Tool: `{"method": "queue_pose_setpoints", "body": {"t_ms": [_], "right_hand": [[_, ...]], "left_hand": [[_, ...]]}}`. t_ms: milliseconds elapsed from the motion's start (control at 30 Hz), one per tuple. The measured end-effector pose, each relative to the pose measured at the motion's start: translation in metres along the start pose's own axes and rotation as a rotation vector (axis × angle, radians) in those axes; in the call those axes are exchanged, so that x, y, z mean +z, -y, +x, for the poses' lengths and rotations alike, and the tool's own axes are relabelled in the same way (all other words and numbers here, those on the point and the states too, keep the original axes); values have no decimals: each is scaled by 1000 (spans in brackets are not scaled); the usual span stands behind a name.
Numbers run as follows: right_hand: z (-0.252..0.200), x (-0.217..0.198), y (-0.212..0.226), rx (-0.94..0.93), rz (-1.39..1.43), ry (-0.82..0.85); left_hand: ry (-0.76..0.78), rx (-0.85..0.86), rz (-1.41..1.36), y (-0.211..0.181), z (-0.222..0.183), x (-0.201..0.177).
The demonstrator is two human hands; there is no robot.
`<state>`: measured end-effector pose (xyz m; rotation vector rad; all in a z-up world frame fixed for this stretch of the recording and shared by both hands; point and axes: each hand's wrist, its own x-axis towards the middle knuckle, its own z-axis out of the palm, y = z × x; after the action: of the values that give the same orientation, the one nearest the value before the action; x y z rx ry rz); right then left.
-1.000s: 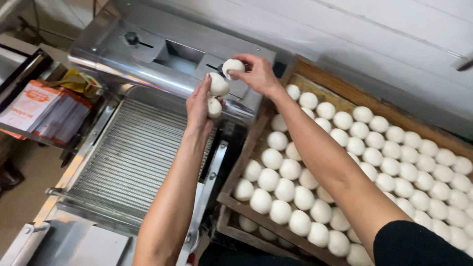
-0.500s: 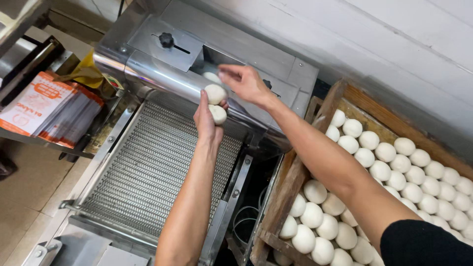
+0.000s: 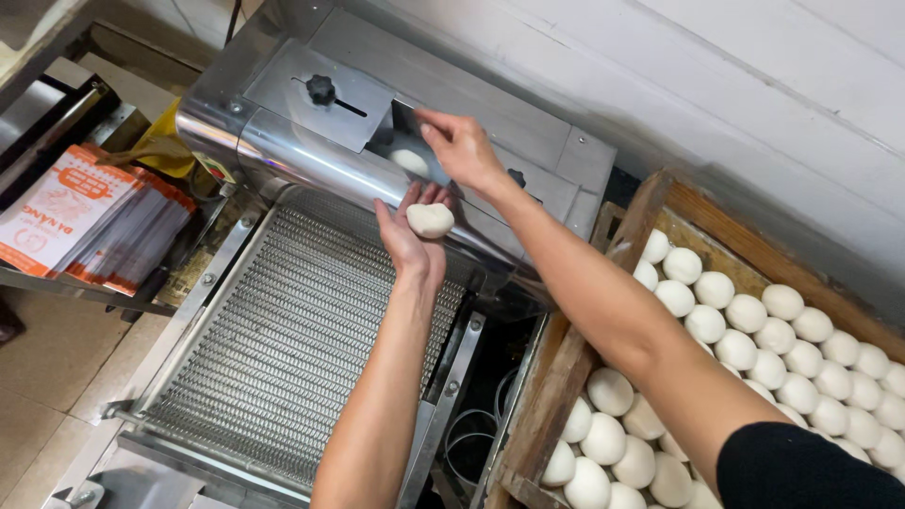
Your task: The person takes dough balls from a wooden tray and drops them into a shaping machine, then moves the resulting shaped dough from the output plate onto a corrugated baking tray.
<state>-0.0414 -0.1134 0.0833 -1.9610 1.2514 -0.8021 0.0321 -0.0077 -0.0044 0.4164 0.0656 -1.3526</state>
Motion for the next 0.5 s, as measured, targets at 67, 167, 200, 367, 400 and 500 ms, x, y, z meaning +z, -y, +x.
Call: {"method": "queue_pose_setpoints", "body": {"t_ms": [67, 167, 200, 367, 400, 500], "right_hand": [[-29, -29, 3, -16, 146, 160], [-77, -50, 19, -202, 189, 267], [-80, -48, 25, -184, 108, 216], [-44, -40, 14, -66, -63, 3], [-27, -28, 7, -35, -122, 3], [14, 9, -19, -18, -219, -63]], "left_hand": [[22, 53, -45, 8, 8, 2], [-47, 3, 70, 19, 21, 12], [63, -26, 5, 19, 22, 11], [-12, -162, 125, 13, 4, 16], [27, -138, 135, 8, -6, 15], [95, -81, 157, -6, -38, 7]]}}
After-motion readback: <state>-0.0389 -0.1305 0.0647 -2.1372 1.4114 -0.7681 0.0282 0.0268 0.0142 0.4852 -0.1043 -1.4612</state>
